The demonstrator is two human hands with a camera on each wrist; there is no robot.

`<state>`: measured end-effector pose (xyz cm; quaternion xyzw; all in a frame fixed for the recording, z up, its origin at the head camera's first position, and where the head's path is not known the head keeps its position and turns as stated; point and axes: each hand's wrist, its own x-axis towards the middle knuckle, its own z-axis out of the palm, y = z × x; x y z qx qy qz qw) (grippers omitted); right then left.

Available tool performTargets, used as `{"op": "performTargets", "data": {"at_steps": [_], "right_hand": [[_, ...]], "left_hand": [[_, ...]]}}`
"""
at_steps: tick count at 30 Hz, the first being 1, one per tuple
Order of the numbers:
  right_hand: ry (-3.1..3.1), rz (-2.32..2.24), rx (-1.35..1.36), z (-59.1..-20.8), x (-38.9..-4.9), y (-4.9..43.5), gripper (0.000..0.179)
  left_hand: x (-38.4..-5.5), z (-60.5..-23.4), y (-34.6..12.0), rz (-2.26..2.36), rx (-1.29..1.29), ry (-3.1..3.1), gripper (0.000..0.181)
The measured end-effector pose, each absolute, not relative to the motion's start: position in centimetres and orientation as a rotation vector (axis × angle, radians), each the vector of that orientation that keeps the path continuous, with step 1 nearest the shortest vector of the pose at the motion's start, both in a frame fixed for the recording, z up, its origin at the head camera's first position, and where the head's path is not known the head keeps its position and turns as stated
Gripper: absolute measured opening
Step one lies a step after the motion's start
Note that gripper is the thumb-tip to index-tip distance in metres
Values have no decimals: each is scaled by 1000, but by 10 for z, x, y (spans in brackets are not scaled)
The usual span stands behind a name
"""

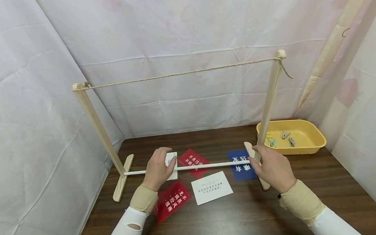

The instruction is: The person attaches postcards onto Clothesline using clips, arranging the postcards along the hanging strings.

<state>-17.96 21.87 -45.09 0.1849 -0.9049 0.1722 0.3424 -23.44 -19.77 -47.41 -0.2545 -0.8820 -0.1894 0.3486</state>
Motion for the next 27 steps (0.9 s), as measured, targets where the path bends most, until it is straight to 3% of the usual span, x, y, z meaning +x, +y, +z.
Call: {"op": "performTargets", "data": {"at_steps": [13, 27], "right_hand": [[-2340, 462, 404, -451, -180, 240, 31], [-2453, 442, 295, -453, -181, 267, 36]], "left_hand": [[-234, -475, -217, -563, -668, -2111, 27], [-233, -472, -241, -555, -608, -2062, 31]]}}
